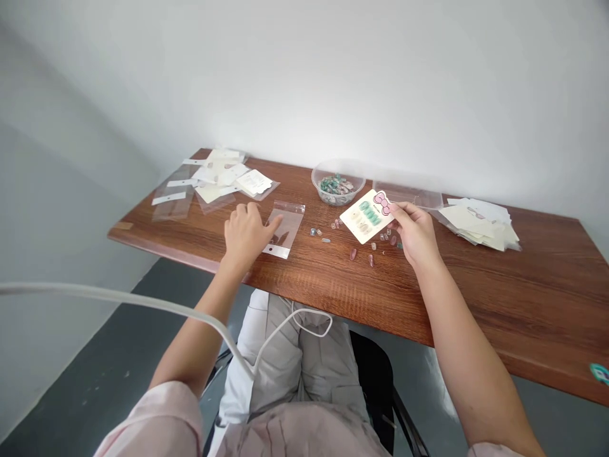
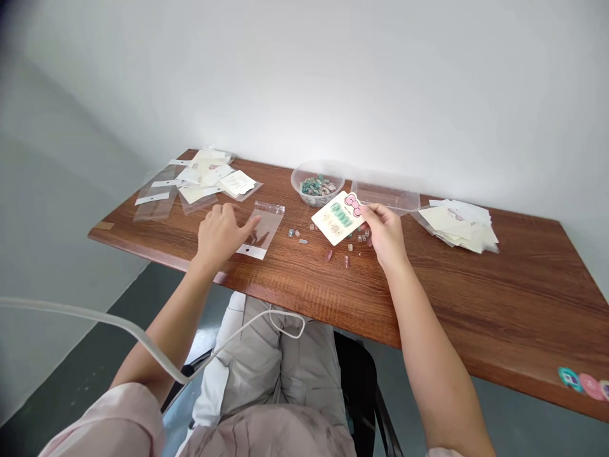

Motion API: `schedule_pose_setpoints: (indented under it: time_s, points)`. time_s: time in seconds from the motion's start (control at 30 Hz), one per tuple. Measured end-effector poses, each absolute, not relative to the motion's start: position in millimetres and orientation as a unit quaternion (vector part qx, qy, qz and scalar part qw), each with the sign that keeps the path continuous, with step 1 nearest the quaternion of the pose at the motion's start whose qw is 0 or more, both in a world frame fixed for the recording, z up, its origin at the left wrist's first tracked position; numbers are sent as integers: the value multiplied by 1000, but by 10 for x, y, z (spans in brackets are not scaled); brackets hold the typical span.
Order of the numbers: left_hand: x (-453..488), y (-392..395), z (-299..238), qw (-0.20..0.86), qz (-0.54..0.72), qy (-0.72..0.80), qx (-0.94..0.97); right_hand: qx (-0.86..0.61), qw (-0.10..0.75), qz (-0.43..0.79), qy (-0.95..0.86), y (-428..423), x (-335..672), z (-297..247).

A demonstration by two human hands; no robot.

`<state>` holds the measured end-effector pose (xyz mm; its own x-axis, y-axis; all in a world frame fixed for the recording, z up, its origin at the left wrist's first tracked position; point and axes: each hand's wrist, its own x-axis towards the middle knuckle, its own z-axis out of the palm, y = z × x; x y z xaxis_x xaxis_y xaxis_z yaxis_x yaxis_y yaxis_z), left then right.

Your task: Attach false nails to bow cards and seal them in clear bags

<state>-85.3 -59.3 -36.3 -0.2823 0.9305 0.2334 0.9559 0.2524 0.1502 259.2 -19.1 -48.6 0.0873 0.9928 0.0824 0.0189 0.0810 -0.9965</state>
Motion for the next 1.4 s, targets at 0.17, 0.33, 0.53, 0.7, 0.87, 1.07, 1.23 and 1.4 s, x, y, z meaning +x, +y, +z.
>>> schedule_pose_setpoints:
  time_s: [0.17, 0.33, 0.53, 0.7, 0.87, 1.07, 1.23, 1.4]
  points:
    - [-754, -716, -492, -14, -98, -766, -636, -512, 542, 457, -485, -196, 2601, -484]
    - [-906, -1082, -629, -53, -78, -745, -660, -510, 544, 452, -490, -218, 2580, -456]
    - [-955, -1579, -846, -5, -126, -700, -703, -511, 546, 456, -483, -234, 2555, -414]
    - [-917, -1771, -1053, 35, -207, -677, -705, -514, 543, 456, -482, -228, 2566, -422]
    - [-869, -1841, -1201, 56, -278, -659, -697, -510, 547, 439, -498, -226, 2583, -435]
    - [-725, -1947, -1319, 66, -311, -678, -663, -513, 543, 444, -495, -252, 2579, -417]
    - [-702, -1958, -1443, 69, -323, -689, -645, -509, 552, 440, -493, -260, 2575, -415]
    - [-796, -1930, -1621, 81, -364, -655, -657, -507, 553, 440, -493, -261, 2573, -415]
